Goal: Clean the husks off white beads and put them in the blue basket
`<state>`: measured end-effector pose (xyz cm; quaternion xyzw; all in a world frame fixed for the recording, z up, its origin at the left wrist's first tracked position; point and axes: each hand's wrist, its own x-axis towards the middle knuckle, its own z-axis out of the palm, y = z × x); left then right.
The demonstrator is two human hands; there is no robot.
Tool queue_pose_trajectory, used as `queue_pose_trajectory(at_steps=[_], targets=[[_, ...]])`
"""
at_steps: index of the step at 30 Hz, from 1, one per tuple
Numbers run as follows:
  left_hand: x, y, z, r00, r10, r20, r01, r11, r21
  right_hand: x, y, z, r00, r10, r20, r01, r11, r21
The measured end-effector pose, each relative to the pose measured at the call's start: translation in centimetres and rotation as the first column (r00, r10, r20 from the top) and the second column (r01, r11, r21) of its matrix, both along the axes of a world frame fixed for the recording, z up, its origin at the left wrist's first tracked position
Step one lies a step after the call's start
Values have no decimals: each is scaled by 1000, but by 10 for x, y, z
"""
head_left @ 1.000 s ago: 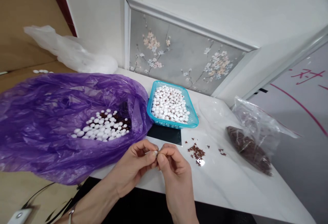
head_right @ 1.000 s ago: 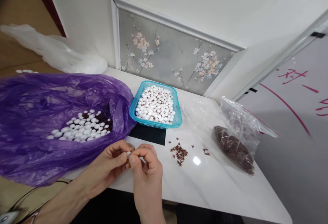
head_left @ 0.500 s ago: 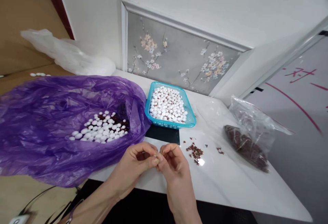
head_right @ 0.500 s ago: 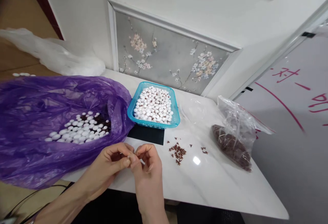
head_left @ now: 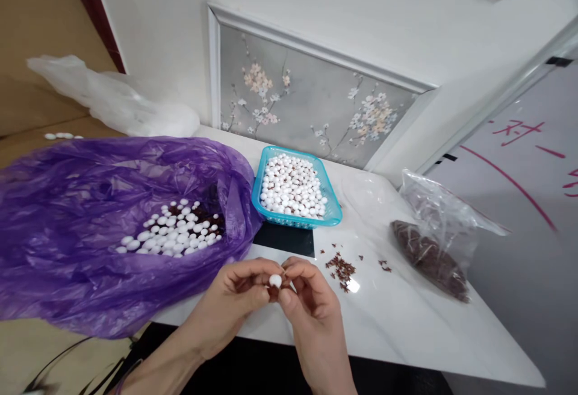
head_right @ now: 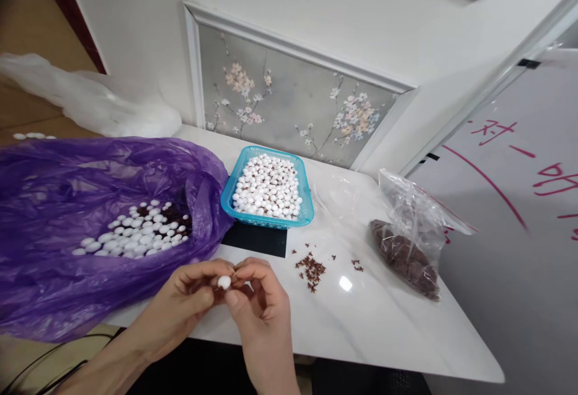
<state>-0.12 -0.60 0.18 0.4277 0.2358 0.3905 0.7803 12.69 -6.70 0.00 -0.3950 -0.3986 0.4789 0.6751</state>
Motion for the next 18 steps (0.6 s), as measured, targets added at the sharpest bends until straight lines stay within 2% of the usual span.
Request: queue_pose_trajectory(at_steps=[4,9,18], targets=[[-1,0,-3,999,41,-15,-39,993,115,0,0,1,997,-39,67,39,999,2],[-1,0,-5,998,56,-32,-50,987,156,-1,1,0,995,-42,86,42,999,4],[-1,1,-7,998,56,34,-63,968,243,-1,3,-1,996,-54,70,54,999,2]])
